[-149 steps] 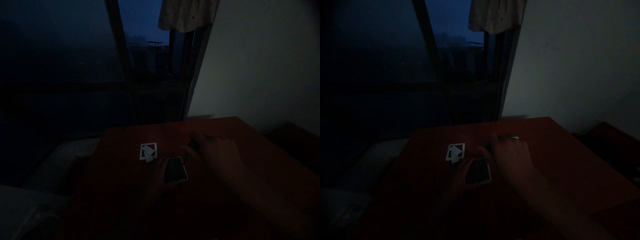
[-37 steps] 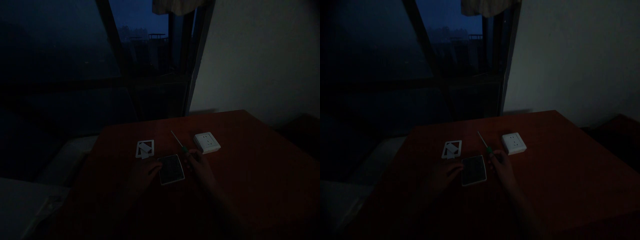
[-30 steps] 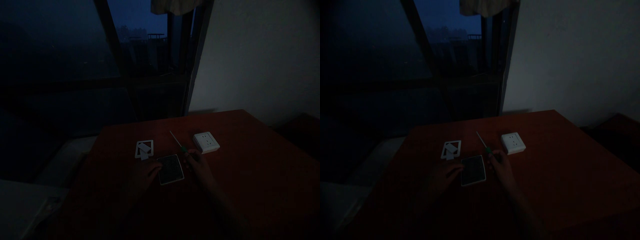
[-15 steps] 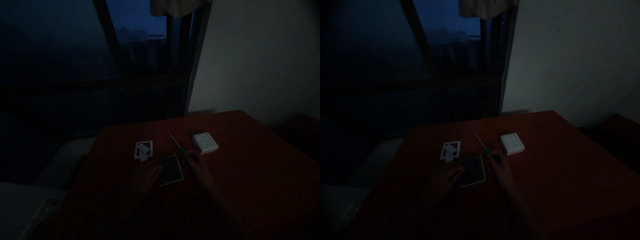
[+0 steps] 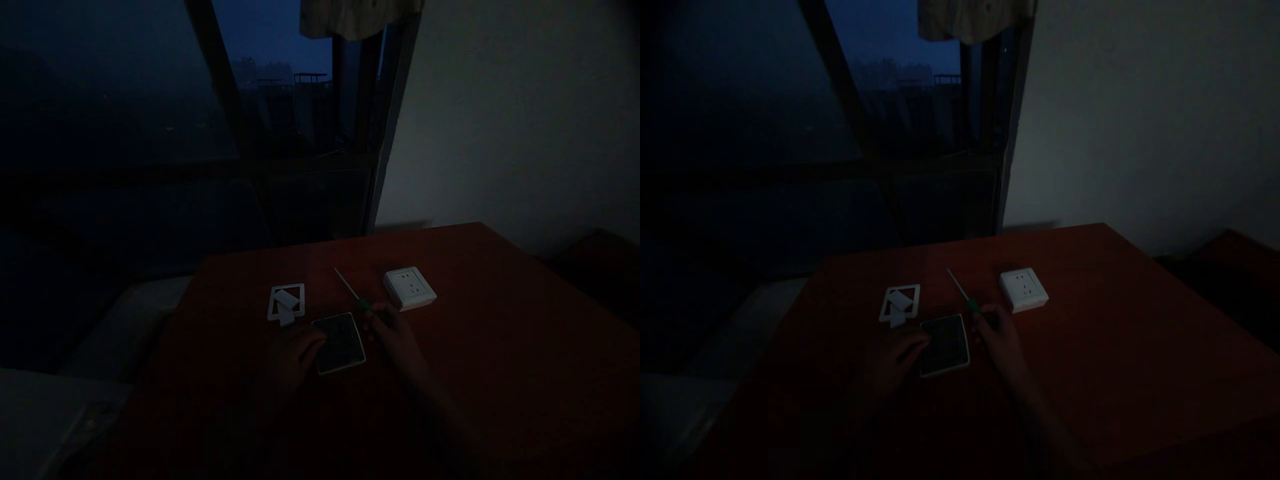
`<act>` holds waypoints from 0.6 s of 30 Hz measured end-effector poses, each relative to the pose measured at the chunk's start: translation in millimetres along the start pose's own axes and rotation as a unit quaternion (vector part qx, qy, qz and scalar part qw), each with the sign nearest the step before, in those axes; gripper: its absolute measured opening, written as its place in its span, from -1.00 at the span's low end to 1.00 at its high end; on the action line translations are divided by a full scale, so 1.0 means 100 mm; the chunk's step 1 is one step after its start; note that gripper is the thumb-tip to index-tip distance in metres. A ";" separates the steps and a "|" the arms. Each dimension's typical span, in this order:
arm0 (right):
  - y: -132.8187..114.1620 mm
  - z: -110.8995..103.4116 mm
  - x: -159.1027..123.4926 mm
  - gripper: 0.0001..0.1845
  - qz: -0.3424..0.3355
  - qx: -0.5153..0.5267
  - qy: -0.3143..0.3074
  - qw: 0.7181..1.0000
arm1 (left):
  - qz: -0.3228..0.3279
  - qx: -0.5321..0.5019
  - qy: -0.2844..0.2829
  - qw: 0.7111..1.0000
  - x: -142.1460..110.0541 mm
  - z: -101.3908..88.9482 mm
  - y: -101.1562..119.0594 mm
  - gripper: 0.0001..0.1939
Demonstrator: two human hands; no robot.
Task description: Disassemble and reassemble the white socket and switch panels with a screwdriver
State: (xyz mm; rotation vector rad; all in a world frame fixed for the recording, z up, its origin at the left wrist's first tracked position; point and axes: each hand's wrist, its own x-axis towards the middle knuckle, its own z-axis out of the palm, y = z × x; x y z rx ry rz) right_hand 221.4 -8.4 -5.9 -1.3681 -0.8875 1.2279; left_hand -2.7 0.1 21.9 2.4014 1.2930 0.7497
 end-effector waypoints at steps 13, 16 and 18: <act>0.01 0.01 0.00 -0.57 -0.001 -0.001 -0.001 1.000 | 0.050 0.003 -0.008 0.999 -0.03 0.00 -0.04 -0.81; -0.01 0.01 -0.01 -0.54 0.002 -0.001 0.000 1.000 | 0.061 0.006 -0.005 0.998 -0.04 0.02 -0.05 -0.81; -0.02 0.01 -0.02 -0.53 0.005 -0.002 0.000 1.000 | 0.068 0.015 0.001 0.998 -0.04 0.03 -0.06 -0.81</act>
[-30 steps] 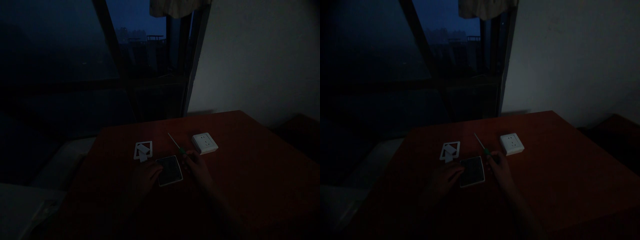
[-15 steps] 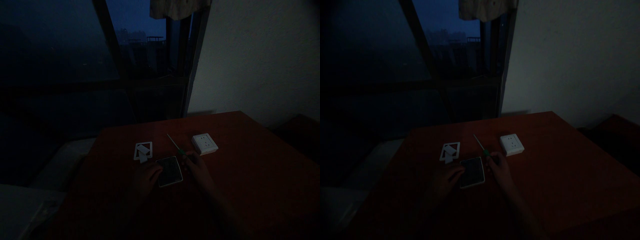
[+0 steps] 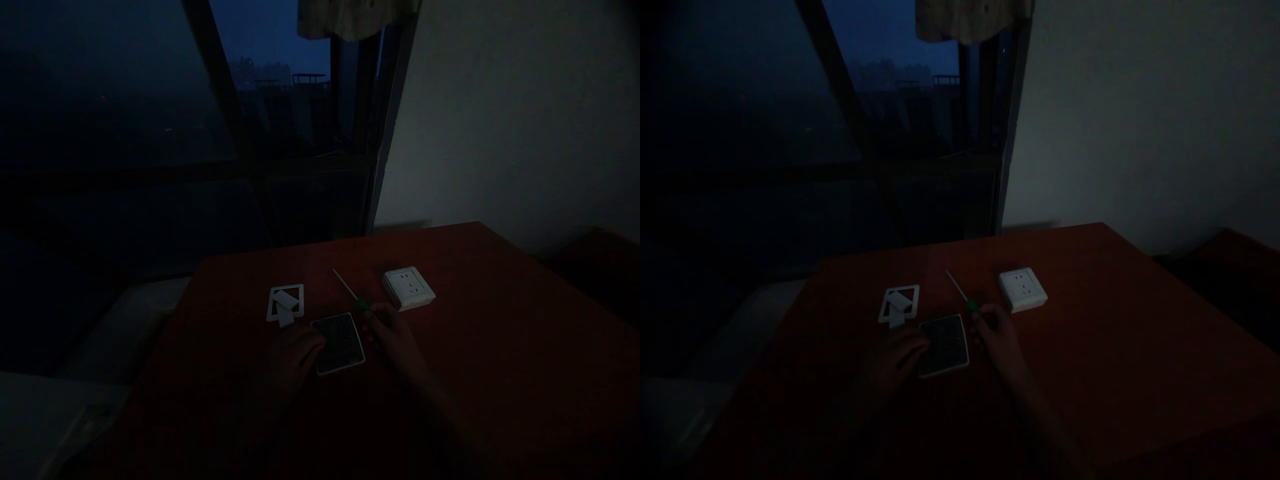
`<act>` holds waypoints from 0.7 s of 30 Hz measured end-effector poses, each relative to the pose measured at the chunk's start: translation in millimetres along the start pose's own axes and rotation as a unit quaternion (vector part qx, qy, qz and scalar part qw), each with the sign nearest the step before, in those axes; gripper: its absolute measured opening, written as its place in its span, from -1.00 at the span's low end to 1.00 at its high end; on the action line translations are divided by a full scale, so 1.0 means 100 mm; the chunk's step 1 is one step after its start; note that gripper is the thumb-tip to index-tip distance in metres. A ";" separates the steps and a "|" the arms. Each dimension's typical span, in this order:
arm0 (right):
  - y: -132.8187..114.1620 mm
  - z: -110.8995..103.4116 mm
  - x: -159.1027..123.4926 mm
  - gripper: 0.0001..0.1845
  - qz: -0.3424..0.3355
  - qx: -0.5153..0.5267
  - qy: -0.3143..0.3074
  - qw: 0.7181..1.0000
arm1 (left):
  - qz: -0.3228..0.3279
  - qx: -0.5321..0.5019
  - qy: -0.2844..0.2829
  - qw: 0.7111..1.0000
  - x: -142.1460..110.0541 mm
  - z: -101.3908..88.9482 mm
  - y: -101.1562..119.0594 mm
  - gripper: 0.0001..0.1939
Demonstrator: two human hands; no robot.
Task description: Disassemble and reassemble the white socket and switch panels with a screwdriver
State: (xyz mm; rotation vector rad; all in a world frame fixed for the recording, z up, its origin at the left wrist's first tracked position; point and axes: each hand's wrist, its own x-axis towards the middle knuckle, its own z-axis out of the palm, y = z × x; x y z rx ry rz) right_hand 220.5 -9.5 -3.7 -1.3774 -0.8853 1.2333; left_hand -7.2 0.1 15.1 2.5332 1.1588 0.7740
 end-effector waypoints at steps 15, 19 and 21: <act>0.02 -0.01 0.01 -0.56 -0.004 -0.007 -0.008 1.000 | -0.007 -0.020 0.011 1.000 -0.02 0.01 -0.01 -0.82; 0.03 -0.01 0.01 -0.57 -0.006 -0.007 -0.009 1.000 | -0.011 -0.031 0.007 0.999 -0.04 0.02 -0.01 -0.82; 0.03 -0.01 0.01 -0.56 -0.007 -0.005 -0.009 1.000 | -0.011 -0.030 0.015 0.999 -0.03 0.03 0.00 -0.83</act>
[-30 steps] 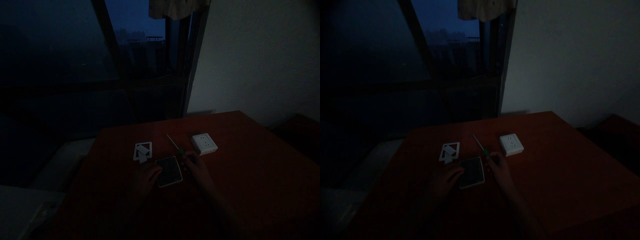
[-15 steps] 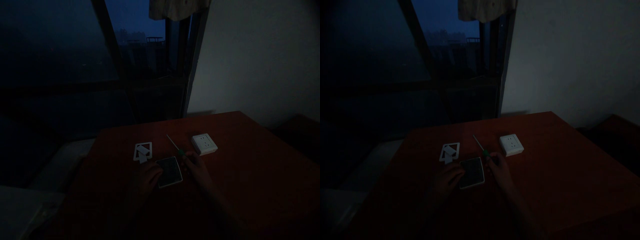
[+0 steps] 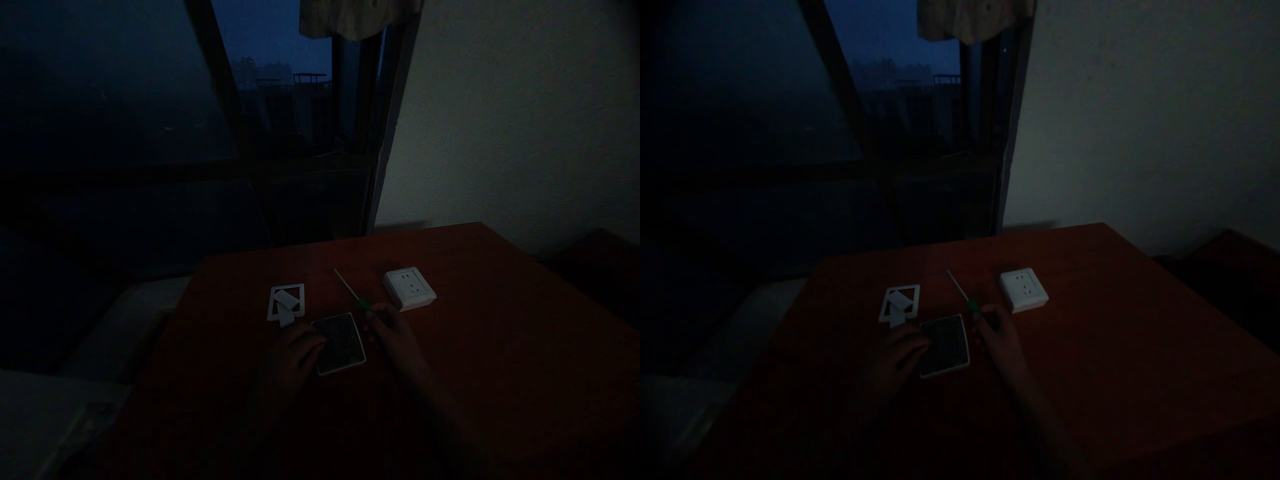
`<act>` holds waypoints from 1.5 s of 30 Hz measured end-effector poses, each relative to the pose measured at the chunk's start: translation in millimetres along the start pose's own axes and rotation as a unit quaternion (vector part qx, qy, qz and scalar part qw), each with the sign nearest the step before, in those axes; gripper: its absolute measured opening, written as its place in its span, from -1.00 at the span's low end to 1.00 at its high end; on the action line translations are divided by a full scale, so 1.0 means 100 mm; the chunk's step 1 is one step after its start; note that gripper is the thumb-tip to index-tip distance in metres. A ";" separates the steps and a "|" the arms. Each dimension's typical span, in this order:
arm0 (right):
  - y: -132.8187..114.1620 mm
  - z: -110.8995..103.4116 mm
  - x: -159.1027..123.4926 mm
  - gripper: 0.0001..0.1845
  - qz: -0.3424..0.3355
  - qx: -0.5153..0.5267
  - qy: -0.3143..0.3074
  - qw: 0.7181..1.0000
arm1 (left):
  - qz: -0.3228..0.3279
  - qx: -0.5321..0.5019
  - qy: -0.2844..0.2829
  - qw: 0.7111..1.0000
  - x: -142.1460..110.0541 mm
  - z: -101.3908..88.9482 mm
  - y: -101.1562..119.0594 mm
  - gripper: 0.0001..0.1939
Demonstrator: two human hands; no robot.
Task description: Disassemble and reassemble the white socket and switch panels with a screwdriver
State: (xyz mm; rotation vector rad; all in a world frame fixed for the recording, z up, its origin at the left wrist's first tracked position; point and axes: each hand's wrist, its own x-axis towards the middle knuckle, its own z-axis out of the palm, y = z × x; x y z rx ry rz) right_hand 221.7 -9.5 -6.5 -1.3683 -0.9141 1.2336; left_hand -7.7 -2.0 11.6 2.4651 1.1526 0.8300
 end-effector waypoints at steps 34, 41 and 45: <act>-0.33 -0.18 -0.12 -0.67 -0.026 -0.029 -0.064 0.997 | -0.124 -0.029 -0.097 0.987 -0.05 0.02 -0.01 -0.17; -1.28 -0.33 -0.26 -0.74 -0.291 -0.370 -0.055 0.880 | -0.122 -0.035 -0.108 0.986 -0.07 0.11 0.00 -0.11; -1.63 -0.29 -0.34 -0.85 -0.359 -0.454 -0.132 0.804 | -0.111 -0.052 -0.092 0.988 -0.05 0.13 0.01 -0.13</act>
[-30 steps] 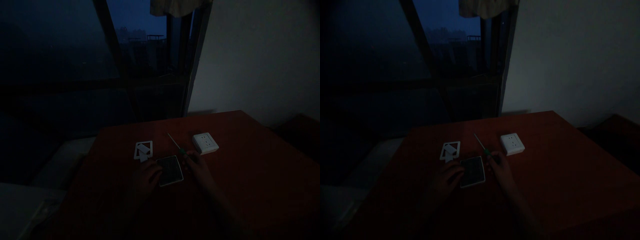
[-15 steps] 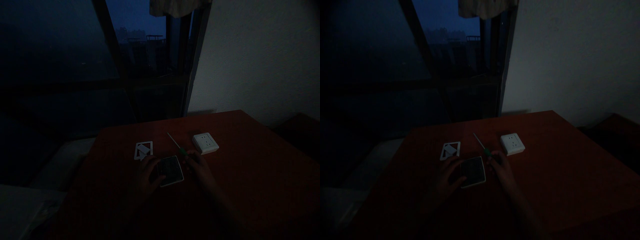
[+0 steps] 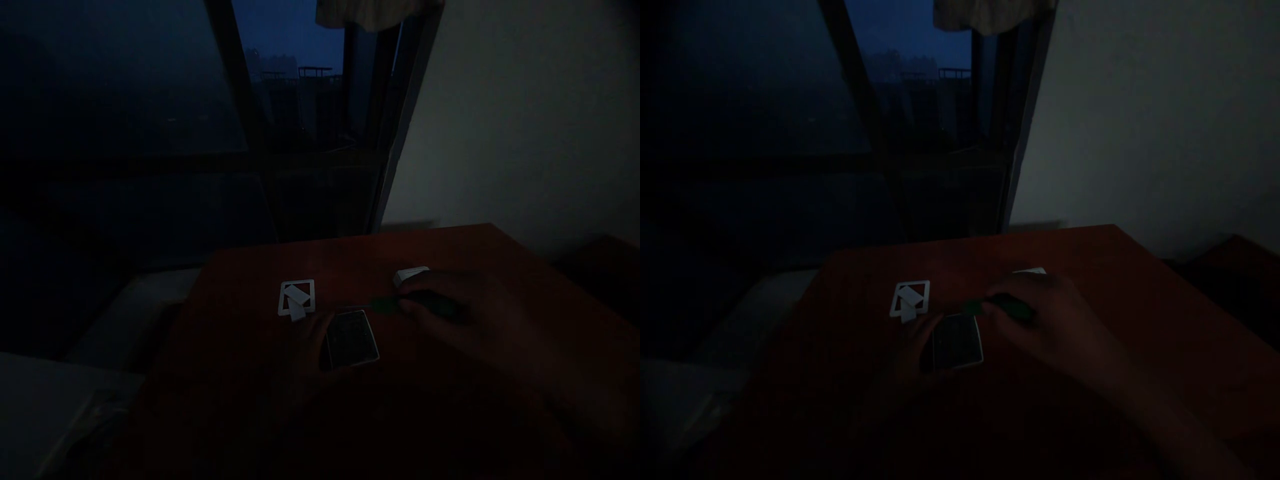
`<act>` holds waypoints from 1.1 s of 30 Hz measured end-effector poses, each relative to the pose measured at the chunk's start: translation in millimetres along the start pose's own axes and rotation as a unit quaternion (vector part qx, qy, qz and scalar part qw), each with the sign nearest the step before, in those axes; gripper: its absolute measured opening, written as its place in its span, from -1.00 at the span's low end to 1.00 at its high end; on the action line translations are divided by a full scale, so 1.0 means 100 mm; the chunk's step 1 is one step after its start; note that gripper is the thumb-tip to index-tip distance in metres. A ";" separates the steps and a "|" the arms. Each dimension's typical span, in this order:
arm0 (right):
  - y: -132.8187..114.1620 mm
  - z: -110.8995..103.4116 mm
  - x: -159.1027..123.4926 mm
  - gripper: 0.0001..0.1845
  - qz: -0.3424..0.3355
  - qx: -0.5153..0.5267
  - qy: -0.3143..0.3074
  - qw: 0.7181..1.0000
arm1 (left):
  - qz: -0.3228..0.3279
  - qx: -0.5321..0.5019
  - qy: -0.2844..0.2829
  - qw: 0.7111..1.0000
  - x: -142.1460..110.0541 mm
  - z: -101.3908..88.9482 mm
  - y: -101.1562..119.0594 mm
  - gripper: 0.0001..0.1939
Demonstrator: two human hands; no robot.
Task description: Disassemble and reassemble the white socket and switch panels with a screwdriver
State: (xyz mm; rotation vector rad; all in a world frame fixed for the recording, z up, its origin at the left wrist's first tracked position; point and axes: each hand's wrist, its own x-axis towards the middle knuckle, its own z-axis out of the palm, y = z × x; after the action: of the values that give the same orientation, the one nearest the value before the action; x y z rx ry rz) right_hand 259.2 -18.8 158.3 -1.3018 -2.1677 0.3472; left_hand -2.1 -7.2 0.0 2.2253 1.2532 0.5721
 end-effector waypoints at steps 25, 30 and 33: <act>-0.14 0.15 0.10 -0.86 -0.013 -0.029 -0.134 0.990 | -0.007 -0.001 -0.007 1.000 0.02 0.02 0.00 -0.08; -0.15 0.14 0.08 -0.83 -0.010 -0.010 -0.139 0.990 | -0.008 -0.009 -0.010 1.000 0.03 0.01 -0.01 -0.06; -0.15 0.13 0.06 -0.84 -0.013 -0.015 -0.129 0.991 | -0.006 -0.012 -0.011 1.000 0.03 0.01 -0.01 -0.07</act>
State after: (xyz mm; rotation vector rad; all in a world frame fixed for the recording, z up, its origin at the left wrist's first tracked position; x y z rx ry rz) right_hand 238.6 -19.5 157.5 -1.3032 -2.4109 0.4984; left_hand -0.8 -4.7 -0.7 2.1960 1.2426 0.5547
